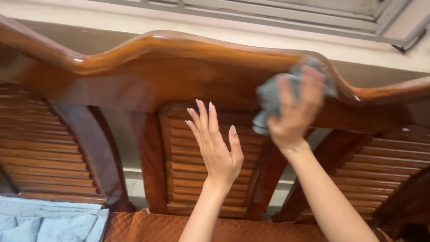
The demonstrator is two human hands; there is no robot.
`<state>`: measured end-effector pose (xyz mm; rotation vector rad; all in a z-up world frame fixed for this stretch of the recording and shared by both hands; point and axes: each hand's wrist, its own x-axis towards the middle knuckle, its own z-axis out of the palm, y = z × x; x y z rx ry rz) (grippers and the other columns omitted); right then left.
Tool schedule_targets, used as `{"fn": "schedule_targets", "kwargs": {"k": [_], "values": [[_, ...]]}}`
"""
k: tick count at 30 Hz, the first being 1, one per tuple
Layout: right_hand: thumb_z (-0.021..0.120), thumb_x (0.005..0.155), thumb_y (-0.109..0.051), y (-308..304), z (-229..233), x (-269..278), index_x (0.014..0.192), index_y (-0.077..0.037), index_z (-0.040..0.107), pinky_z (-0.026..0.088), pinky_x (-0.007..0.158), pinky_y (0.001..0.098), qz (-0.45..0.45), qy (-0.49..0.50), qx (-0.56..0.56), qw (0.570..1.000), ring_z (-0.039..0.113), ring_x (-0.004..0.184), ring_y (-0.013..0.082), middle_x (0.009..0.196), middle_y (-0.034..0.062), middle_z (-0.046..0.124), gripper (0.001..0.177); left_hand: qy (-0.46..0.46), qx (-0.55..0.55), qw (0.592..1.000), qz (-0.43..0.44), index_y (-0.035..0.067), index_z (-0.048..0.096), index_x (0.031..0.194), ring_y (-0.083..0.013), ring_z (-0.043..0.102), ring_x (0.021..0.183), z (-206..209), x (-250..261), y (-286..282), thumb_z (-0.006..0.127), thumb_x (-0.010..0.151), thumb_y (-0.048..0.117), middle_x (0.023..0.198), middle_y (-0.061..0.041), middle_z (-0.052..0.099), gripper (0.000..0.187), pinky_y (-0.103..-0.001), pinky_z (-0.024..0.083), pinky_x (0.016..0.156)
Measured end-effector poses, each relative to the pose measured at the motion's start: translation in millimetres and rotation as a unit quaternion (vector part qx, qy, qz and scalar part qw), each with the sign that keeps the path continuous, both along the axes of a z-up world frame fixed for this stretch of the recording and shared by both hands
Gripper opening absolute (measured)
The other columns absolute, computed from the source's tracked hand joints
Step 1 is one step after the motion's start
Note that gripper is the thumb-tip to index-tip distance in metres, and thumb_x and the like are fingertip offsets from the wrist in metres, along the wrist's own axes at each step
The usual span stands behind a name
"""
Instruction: The person wipes the wooden headboard of a bed with a blue cloth. They clean the top rail, the slatted panels, and the side posts, moving the cloth back and forth to remove dust.
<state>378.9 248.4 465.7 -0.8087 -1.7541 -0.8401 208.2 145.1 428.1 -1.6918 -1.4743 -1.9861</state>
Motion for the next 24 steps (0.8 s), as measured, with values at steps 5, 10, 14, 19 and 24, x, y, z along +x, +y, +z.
{"fn": "schedule_targets", "kwargs": {"k": [5, 10, 14, 19, 24], "values": [[0.055, 0.097, 0.007, -6, -41, 116, 0.18, -0.018, 0.034, 0.009, 0.139, 0.0563, -0.033, 0.178, -0.066, 0.981, 0.014, 0.173, 0.0364, 0.184, 0.0138, 0.017, 0.089, 0.036, -0.016, 0.999, -0.02, 0.0, 0.027, 0.171, -0.0522, 0.011, 0.171, -10, 29, -2, 0.059, 0.11, 0.014, 0.181, -0.027, 0.022, 0.069, -0.071, 0.008, 0.138], [0.046, 0.11, 0.01, 10, -55, 132, 0.179, -0.016, 0.032, 0.013, 0.144, 0.0529, 0.007, 0.36, -0.047, 0.932, 0.01, 0.172, 0.033, 0.187, 0.0135, 0.009, 0.075, 0.055, -0.018, 0.998, -0.041, 0.0, 0.028, 0.17, -0.0531, 0.013, 0.171, -25, 54, 3, 0.059, 0.111, 0.014, 0.18, -0.027, 0.023, 0.068, -0.072, 0.009, 0.139], [0.045, 0.114, 0.004, 2, -71, 73, 0.179, -0.017, 0.024, 0.005, 0.143, 0.0528, -0.003, 0.302, -0.063, 0.951, 0.002, 0.172, 0.0316, 0.187, 0.0122, 0.003, 0.072, 0.059, -0.021, 0.997, -0.051, 0.001, 0.029, 0.17, -0.0519, 0.015, 0.171, -32, 71, 4, 0.059, 0.111, 0.016, 0.18, -0.027, 0.025, 0.067, -0.069, 0.01, 0.14], [0.054, 0.119, -0.042, 5, -101, -46, 0.175, -0.004, 0.015, 0.011, 0.139, 0.0627, -0.027, 0.273, -0.274, 0.922, 0.008, 0.17, 0.0449, 0.182, 0.0265, 0.008, 0.078, 0.024, -0.04, 0.998, -0.029, -0.004, 0.025, 0.17, -0.0516, 0.015, 0.17, -33, 78, 9, 0.055, 0.111, 0.018, 0.18, -0.029, 0.023, 0.07, -0.067, 0.011, 0.139], [0.055, 0.122, -0.041, -21, -116, -111, 0.178, -0.009, 0.01, 0.017, 0.136, 0.0676, -0.023, 0.06, -0.079, 0.995, 0.01, 0.167, 0.0518, 0.178, 0.0345, 0.004, 0.078, -0.041, -0.067, 0.997, 0.028, -0.004, 0.031, 0.167, -0.0498, 0.03, 0.162, -35, 33, 19, 0.057, 0.112, 0.024, 0.172, -0.032, 0.031, 0.067, -0.061, 0.029, 0.132]]}}
